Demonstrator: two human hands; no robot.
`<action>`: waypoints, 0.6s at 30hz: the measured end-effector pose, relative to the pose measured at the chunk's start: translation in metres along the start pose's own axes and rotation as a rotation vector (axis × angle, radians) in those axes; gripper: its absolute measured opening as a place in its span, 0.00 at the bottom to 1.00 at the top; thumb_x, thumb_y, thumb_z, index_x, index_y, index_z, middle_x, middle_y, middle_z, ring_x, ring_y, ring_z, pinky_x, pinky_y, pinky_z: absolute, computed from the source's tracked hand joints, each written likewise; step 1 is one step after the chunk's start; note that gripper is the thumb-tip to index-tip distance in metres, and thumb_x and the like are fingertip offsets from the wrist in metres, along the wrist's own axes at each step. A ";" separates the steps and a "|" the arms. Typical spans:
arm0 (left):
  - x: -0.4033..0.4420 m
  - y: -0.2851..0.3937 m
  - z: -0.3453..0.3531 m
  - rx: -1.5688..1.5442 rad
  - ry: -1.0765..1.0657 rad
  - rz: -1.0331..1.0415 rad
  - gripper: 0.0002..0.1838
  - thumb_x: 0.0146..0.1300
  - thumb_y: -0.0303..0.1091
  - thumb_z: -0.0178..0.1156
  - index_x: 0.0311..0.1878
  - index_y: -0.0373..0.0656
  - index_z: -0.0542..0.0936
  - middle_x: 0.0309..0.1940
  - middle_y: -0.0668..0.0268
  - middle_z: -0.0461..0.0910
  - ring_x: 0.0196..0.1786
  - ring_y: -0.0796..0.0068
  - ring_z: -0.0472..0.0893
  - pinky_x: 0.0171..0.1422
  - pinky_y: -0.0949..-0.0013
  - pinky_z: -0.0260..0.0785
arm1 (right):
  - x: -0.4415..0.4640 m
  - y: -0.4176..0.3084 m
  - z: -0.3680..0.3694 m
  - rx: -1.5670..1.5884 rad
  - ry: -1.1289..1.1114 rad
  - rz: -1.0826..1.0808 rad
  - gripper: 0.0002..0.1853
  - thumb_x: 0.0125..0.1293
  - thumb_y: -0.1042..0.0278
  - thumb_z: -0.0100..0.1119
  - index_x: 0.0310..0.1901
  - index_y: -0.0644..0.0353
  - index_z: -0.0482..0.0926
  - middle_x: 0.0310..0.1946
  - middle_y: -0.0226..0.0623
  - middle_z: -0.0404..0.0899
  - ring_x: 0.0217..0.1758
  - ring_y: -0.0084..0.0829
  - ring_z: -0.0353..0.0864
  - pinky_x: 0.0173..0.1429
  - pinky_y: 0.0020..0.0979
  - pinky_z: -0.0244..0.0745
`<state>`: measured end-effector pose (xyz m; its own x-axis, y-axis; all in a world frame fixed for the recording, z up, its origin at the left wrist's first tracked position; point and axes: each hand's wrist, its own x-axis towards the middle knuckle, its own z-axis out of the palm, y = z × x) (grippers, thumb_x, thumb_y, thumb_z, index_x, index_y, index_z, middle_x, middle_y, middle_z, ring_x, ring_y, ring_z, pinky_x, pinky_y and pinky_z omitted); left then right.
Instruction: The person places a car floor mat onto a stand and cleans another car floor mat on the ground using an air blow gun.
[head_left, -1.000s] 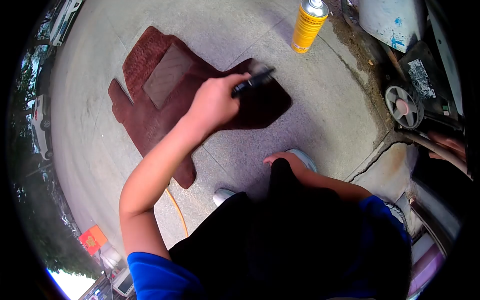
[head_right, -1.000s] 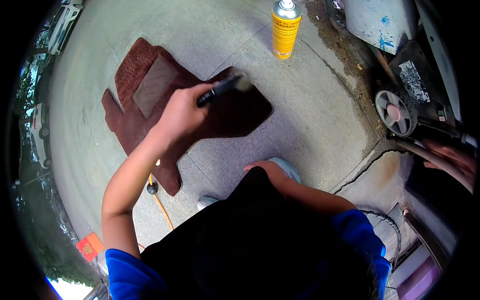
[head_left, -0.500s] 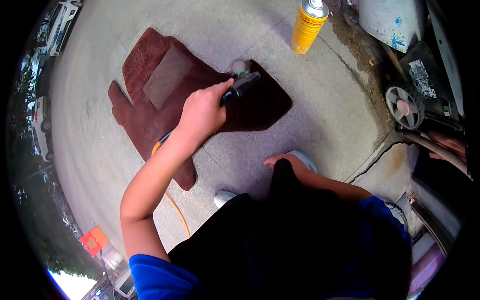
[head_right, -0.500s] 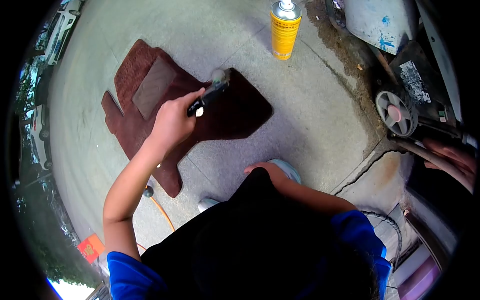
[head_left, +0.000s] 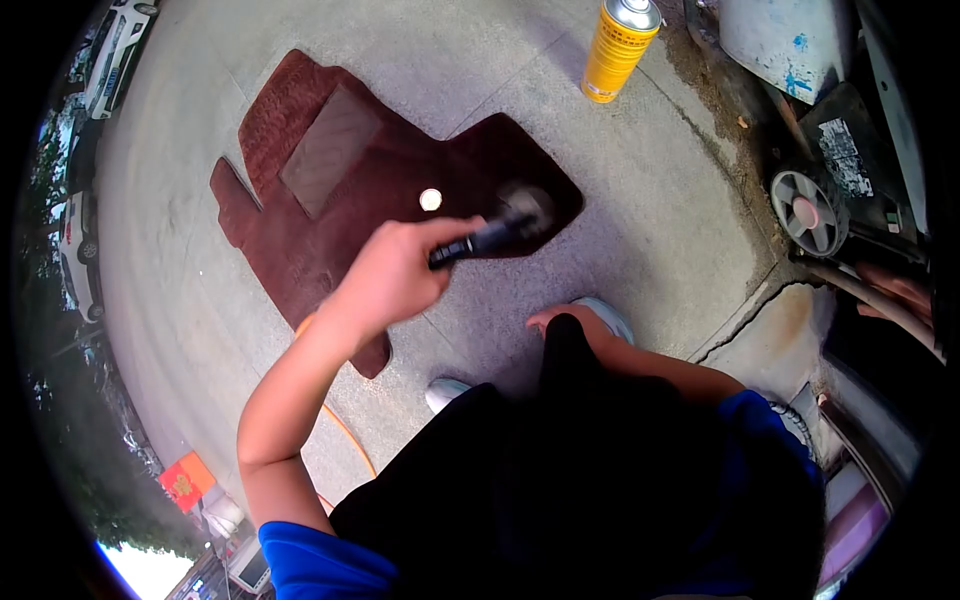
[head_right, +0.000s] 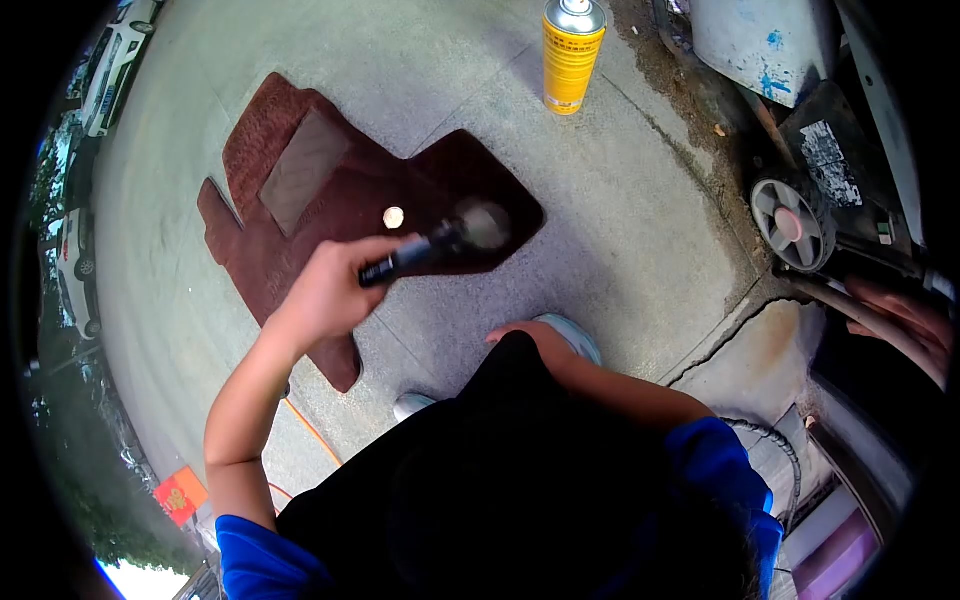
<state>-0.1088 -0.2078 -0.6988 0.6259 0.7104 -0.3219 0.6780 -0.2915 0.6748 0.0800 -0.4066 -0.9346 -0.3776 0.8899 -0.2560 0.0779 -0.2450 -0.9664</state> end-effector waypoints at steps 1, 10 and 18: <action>-0.004 0.008 -0.003 -0.015 -0.157 -0.090 0.28 0.47 0.18 0.58 0.55 0.47 0.82 0.38 0.50 0.82 0.36 0.50 0.83 0.42 0.61 0.75 | 0.002 0.002 -0.002 -0.003 0.002 -0.002 0.12 0.66 0.71 0.51 0.48 0.54 0.81 0.34 0.33 0.80 0.38 0.31 0.80 0.46 0.31 0.75; -0.010 -0.022 -0.003 0.165 0.088 -0.009 0.29 0.49 0.15 0.56 0.57 0.45 0.81 0.43 0.51 0.82 0.41 0.52 0.84 0.46 0.65 0.74 | -0.001 -0.017 -0.006 -0.005 -0.041 0.136 0.17 0.69 0.65 0.45 0.49 0.55 0.84 0.49 0.37 0.83 0.55 0.33 0.79 0.66 0.31 0.65; -0.001 -0.038 -0.026 0.259 0.236 -0.284 0.31 0.48 0.15 0.54 0.58 0.46 0.80 0.45 0.49 0.82 0.47 0.50 0.83 0.51 0.63 0.74 | 0.001 -0.002 -0.004 -0.203 -0.052 0.057 0.15 0.66 0.69 0.48 0.49 0.52 0.84 0.50 0.37 0.83 0.55 0.35 0.80 0.64 0.33 0.68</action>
<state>-0.1452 -0.1807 -0.7064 0.3162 0.9033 -0.2899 0.9030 -0.1930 0.3837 0.0830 -0.4038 -0.9332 -0.4144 0.8544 -0.3136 0.2825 -0.2068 -0.9367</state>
